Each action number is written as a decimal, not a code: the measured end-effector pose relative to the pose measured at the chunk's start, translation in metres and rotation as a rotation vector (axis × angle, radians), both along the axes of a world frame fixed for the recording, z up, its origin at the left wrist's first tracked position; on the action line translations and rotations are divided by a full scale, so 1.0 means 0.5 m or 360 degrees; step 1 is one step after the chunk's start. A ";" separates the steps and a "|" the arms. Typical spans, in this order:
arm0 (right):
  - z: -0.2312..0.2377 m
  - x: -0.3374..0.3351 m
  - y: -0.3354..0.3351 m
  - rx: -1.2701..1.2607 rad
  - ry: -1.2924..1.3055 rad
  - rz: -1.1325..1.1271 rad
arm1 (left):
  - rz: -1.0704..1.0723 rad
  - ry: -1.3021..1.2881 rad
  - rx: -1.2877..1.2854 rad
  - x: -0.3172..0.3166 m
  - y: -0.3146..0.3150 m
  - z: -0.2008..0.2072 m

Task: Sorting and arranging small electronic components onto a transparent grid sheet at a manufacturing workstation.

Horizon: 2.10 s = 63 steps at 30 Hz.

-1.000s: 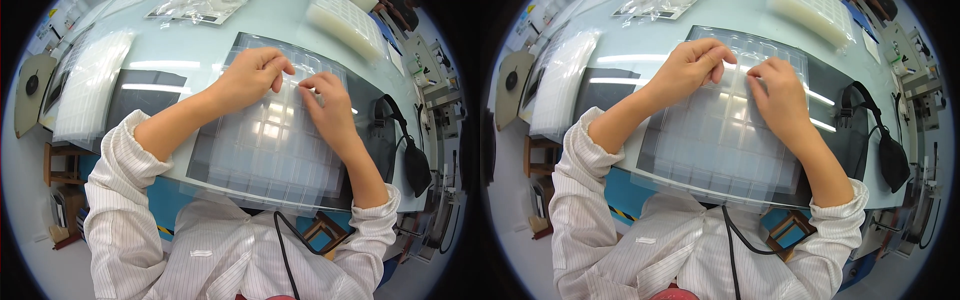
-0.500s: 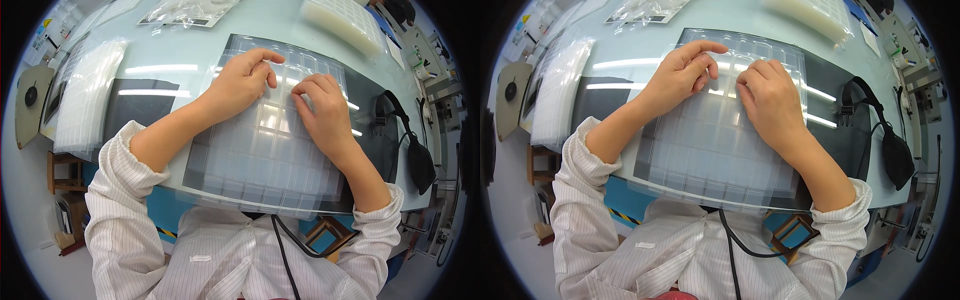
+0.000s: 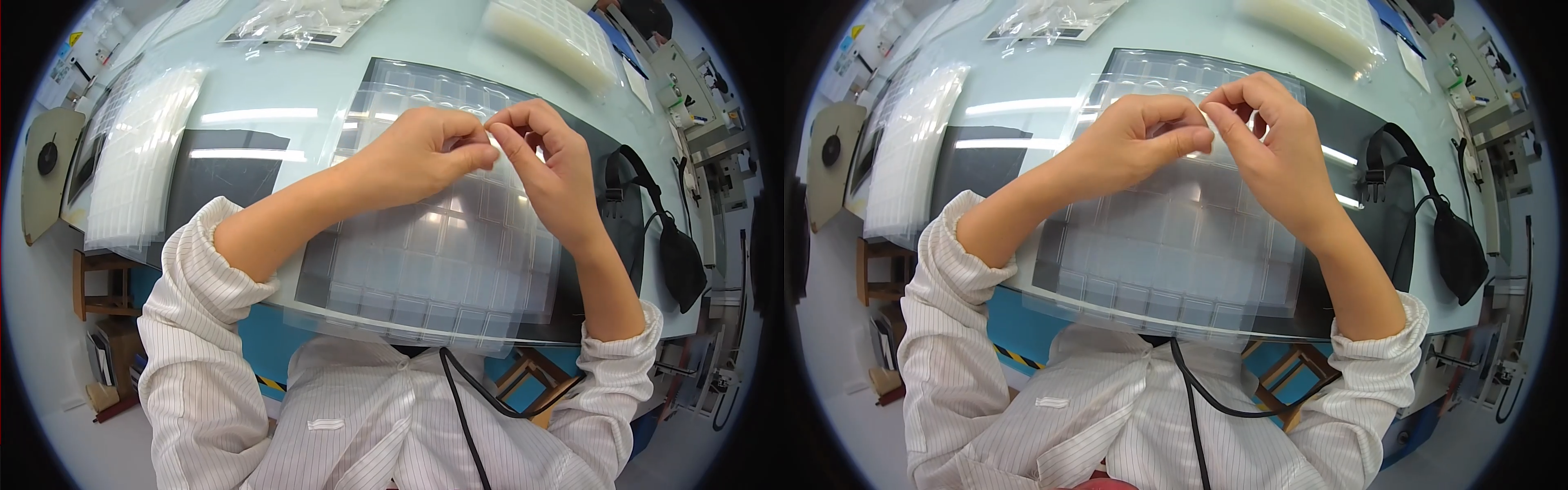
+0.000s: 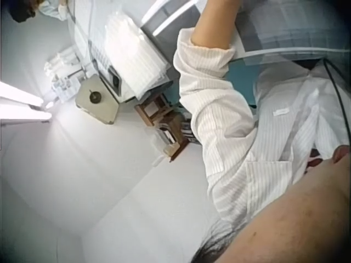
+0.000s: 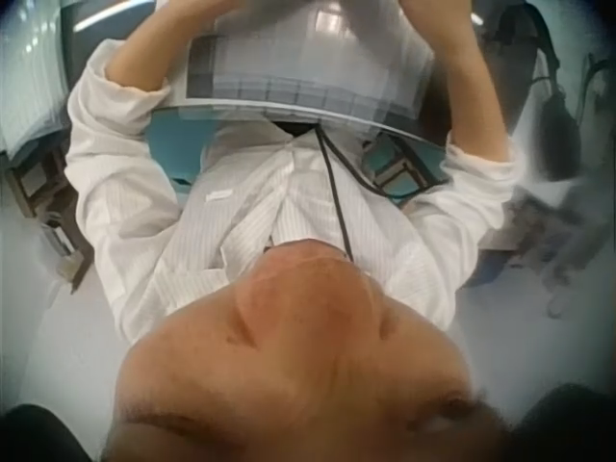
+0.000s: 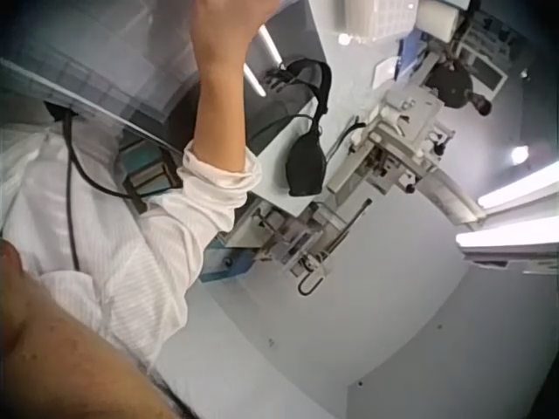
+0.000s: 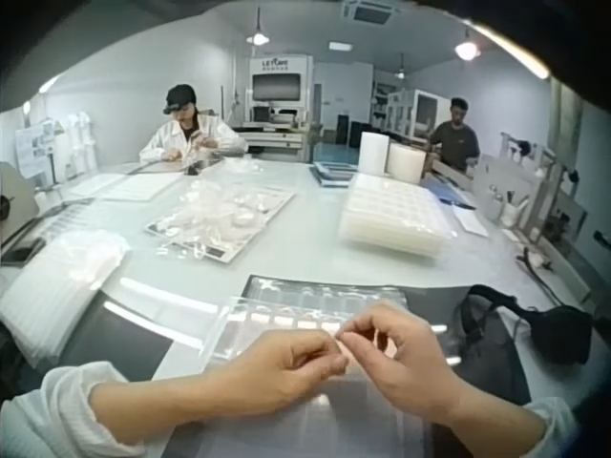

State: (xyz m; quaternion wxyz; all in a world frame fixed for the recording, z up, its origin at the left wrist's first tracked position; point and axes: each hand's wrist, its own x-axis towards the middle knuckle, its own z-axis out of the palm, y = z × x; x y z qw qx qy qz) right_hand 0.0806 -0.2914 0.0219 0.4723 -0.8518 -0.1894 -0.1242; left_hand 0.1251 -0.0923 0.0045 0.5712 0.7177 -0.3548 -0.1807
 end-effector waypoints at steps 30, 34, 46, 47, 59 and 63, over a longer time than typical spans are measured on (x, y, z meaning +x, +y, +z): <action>-0.062 -0.021 -0.044 -0.0884 -0.0627 -0.0189 | 0.0217 0.0219 -0.0084 0.007 -0.013 -0.026; -0.061 -0.025 -0.035 -0.0823 -0.0588 -0.0203 | 0.0182 0.0214 -0.0053 0.005 -0.009 -0.023; -0.020 -0.028 -0.055 -0.0061 -0.0164 -0.0045 | -0.0005 -0.0104 0.0132 -0.003 -0.037 -0.002; -0.021 -0.028 -0.061 -0.0230 -0.0214 -0.0172 | 0.0059 -0.0066 0.0078 -0.002 -0.040 -0.004; -0.037 -0.049 -0.085 -0.0900 -0.0326 -0.0301 | 0.0273 0.0308 -0.0038 -0.007 -0.038 -0.011; -0.046 -0.048 -0.082 -0.0814 -0.0483 -0.0314 | 0.0244 0.0301 -0.0034 -0.008 -0.041 -0.007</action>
